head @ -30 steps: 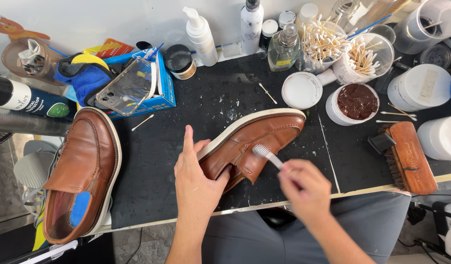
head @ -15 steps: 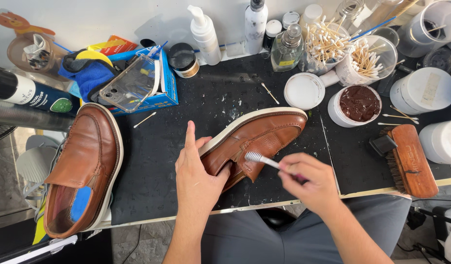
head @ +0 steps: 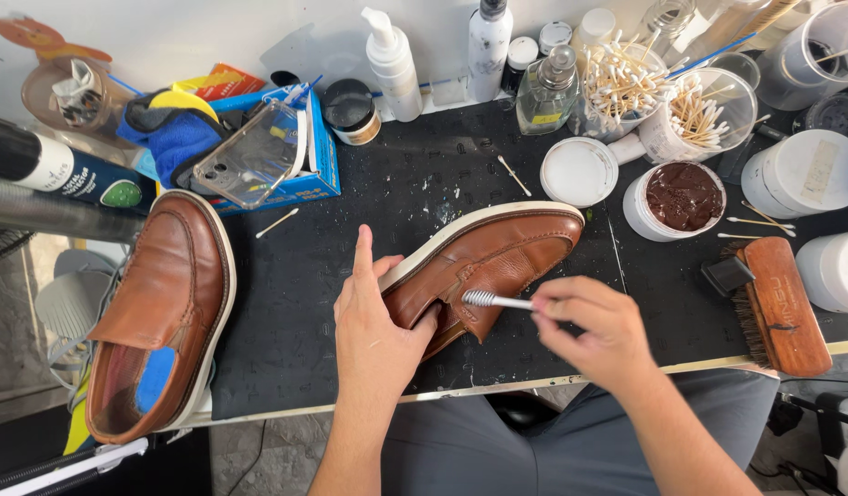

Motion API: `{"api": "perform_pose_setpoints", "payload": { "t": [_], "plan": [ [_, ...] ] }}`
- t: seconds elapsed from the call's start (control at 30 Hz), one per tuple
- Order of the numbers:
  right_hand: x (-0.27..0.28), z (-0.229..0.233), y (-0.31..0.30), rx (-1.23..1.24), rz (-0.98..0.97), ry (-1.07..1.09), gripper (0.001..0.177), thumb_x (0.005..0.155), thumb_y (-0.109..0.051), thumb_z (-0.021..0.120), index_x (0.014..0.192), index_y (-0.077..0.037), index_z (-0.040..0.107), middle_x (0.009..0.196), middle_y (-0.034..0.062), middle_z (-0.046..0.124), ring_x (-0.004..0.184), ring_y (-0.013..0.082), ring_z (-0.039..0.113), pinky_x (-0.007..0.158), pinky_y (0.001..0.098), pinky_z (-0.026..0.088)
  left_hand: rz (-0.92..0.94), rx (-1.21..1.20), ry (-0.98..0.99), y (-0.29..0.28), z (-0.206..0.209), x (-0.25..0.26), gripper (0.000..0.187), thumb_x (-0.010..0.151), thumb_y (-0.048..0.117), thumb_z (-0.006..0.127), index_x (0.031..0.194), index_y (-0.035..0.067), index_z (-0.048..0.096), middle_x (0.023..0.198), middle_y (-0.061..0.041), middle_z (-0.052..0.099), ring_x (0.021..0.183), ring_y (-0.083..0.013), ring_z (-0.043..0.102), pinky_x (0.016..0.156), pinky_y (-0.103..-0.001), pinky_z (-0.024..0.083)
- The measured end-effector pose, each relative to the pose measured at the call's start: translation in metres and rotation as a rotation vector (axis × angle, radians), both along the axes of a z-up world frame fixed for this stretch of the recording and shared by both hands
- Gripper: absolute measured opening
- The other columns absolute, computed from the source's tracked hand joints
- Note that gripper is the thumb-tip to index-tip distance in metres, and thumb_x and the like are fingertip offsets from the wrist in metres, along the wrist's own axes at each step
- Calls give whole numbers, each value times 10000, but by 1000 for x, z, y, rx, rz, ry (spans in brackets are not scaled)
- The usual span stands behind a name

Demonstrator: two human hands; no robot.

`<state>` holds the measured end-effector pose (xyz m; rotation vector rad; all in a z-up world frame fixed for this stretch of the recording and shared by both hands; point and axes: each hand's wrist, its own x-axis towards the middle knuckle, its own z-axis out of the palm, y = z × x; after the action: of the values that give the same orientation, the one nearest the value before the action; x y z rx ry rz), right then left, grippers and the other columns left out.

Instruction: The person cleans a brown leather loafer using a toothbrush. They repeatedly dip the toothbrush into a container of dark brown paste and scrub the shoe's upper, sole, and edges. The person rotates the shoe to access different areas and occasionally wipes the surface with their hand.

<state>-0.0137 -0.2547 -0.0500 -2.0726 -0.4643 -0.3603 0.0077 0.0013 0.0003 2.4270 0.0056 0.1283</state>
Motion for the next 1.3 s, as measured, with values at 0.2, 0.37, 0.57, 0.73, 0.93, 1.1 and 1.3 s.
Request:
{"api": "perform_pose_setpoints", "payload": {
  "t": [0.2,0.37,0.57,0.73,0.93,1.1,1.3],
  "plan": [
    [2,-1,1,38,-124,130,133,769,55,781,849,-10,696,972,77,753,720,153,715,617,255,565,-7,-32,-33,2,0,0,1193,614,145,913,1574,34,214,1238,-81,688,1171,-277,628,1076,-473,387],
    [1,1,4,37,62,45,158,723,42,778,820,-14,668,947,59,739,794,147,728,702,270,589,-10,-47,-11,3,2,0,1193,621,145,912,1578,38,209,1236,-77,691,1177,-271,626,1077,-466,390],
    [1,-4,-2,25,66,46,149,730,32,789,802,-15,667,927,50,733,770,122,710,664,241,575,-8,-22,16,3,1,1,1195,625,152,915,1579,41,203,1249,-82,685,1193,-279,613,1081,-468,386],
    [-3,0,4,31,-117,134,125,760,52,775,824,13,675,936,62,743,688,98,656,588,234,534,-13,-20,8,2,1,1,1191,633,168,910,1577,42,196,1244,-78,683,1179,-266,626,1084,-471,388],
    [-22,-17,16,110,-96,184,137,768,39,785,828,19,663,945,68,729,672,88,682,549,226,550,9,-44,24,2,4,3,1193,620,160,904,1586,61,212,1241,-66,693,1167,-277,628,1073,-450,404],
    [-25,-25,8,-6,-554,-22,129,889,50,775,957,35,665,1046,111,701,799,143,677,687,273,542,27,-37,38,0,7,2,1171,609,148,904,1570,67,240,1249,-70,693,1182,-302,602,1061,-456,399],
    [-36,-4,49,190,-279,57,125,837,27,774,930,27,690,996,86,706,754,149,692,628,253,551,14,-17,66,1,7,6,1119,634,161,898,1566,76,285,1245,-62,694,1191,-292,612,1053,-452,421]
  ]
}}
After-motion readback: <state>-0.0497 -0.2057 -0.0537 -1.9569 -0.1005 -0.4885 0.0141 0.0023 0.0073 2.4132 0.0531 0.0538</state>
